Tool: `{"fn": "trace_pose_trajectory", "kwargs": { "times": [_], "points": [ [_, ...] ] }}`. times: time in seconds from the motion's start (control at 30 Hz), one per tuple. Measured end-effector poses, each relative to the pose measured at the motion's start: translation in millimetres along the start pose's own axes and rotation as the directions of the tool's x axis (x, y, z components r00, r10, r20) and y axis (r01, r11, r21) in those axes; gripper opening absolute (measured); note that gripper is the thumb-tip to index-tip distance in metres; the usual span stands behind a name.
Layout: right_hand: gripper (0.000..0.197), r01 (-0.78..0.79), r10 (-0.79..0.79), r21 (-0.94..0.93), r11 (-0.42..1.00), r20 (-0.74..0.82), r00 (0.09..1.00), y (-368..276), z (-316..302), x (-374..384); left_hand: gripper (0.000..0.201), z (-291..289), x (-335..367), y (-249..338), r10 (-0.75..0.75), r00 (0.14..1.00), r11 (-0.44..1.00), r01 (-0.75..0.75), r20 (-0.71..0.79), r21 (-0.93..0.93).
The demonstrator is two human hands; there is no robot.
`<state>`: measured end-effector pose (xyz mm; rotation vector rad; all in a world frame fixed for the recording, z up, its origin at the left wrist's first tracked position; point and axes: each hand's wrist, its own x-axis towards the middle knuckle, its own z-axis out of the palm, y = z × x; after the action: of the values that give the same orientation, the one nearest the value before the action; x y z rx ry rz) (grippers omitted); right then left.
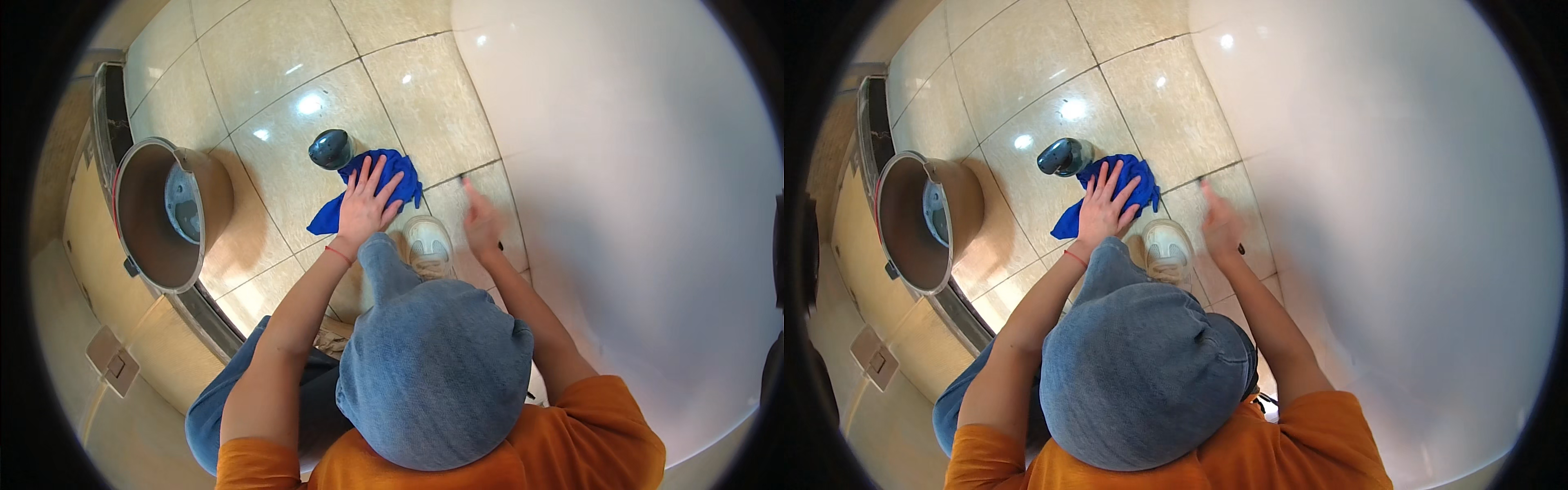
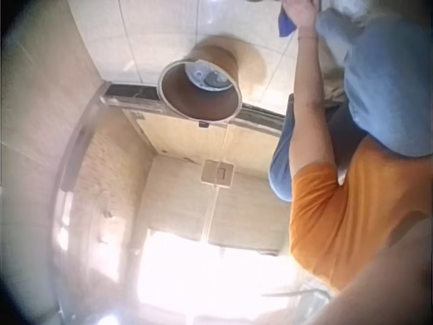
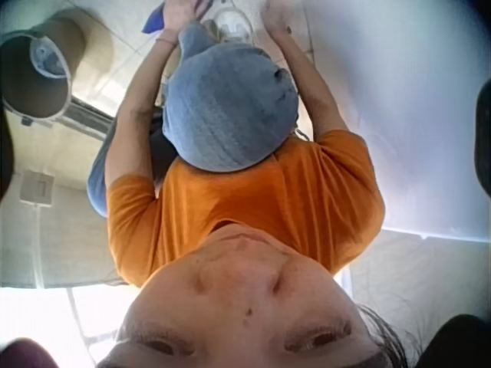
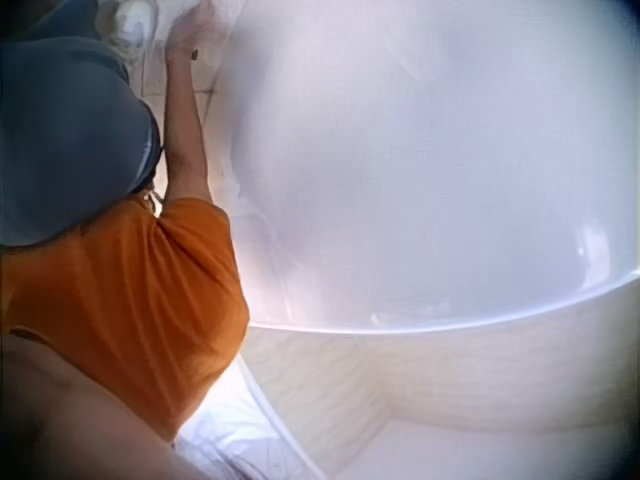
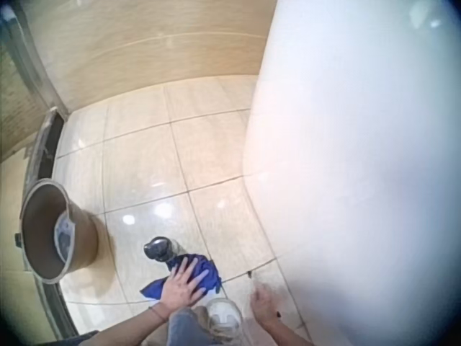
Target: The person kneels on a tiled bathroom floor and scrubs the grout lines between tiles using a toothbrush and a blue cloth. They repeatedly scrub specific areas and wipe the surface, occasionally dipping the cloth into a nearby bucket of soapy water.
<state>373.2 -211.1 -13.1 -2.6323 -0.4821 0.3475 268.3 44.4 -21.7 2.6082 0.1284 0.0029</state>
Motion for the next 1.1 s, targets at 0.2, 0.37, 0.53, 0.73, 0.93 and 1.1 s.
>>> {"fn": "trace_pose_trajectory", "kwargs": {
  "times": [0.2, 0.37, 0.53, 0.73, 0.93, 1.1],
  "points": [
    [0.052, -0.220, 0.223, 0.198, 0.955, 0.006, 0.975, -9, -14, 4, 0.061, 7, 21, 8, 0.326, 0.923, 0.942, -0.336, 0.202, 0.015],
    [0.043, -0.197, 0.279, 0.362, 0.911, -0.190, 0.941, -1, -27, -9, 0.053, 20, 79, 30, 0.538, 0.813, 0.843, -0.518, 0.225, -0.143],
    [0.041, -0.081, 0.157, 0.268, 0.960, -0.275, 0.949, 7, -42, -11, 0.049, 58, 126, 79, 0.481, 0.867, 0.876, -0.479, 0.131, -0.053],
    [0.042, -0.249, 0.305, 0.431, 0.867, -0.064, 0.950, 11, -60, -28, 0.043, 59, 149, 81, 0.440, 0.895, 0.896, -0.443, 0.074, 0.029],
    [0.043, -0.294, 0.331, 0.469, 0.833, 0.003, 0.944, 19, -68, -38, 0.042, 48, 162, 62, 0.205, 0.978, 0.973, -0.199, -0.038, 0.116],
    [0.047, -0.182, 0.184, 0.326, 0.928, 0.023, 0.983, 11, -57, -6, 0.043, 24, 169, -7, 0.086, 0.971, 0.983, -0.046, -0.222, 0.177]
  ]
}}
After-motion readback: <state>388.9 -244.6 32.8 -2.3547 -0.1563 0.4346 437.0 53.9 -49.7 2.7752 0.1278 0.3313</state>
